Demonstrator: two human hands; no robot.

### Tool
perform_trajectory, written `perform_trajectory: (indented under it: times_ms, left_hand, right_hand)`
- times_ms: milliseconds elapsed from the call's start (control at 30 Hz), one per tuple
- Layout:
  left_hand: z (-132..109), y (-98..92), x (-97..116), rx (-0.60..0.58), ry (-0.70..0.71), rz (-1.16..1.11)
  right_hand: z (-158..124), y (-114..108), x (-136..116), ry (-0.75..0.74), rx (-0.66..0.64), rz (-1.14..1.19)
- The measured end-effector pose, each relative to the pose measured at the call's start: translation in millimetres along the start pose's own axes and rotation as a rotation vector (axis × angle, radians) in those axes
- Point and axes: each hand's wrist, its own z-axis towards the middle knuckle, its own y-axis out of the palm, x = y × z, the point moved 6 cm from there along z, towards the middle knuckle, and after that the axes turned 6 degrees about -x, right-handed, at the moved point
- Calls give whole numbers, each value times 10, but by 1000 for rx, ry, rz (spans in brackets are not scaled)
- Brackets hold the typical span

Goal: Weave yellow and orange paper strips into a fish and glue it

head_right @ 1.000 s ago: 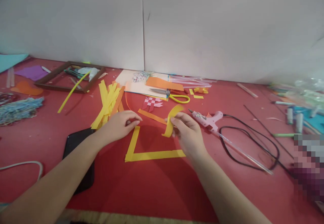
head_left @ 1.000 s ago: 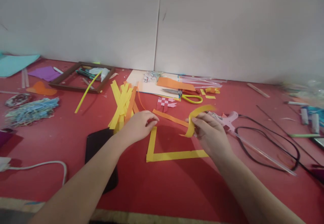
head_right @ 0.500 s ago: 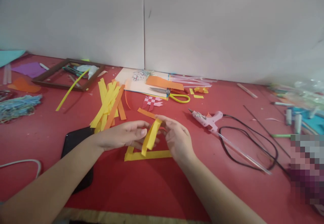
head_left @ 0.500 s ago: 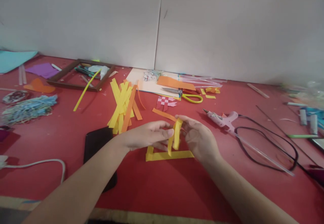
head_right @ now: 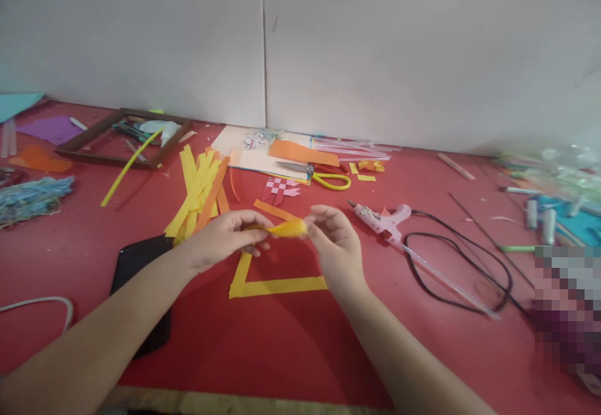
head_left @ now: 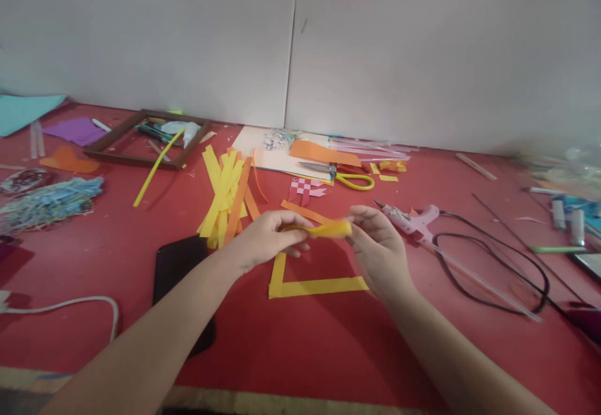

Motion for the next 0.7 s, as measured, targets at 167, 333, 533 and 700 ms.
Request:
perform_trajectory:
  times_ms: [167,333,533,700]
  left_hand:
    - [11,-115,27,114,4,-33]
    - [7,-65,51,33,63,77]
    - [-6,-18,18,12,23,115]
    - [-6,-89,38,118,38,87]
  right_hand:
    - [-4,-19,-58,-105,-71,-94]
    - [-39,105,-34,-110,-242,-210]
    - [19,-3,44,-3,-58,-146]
    - [28,-50,41,-14,1,-107]
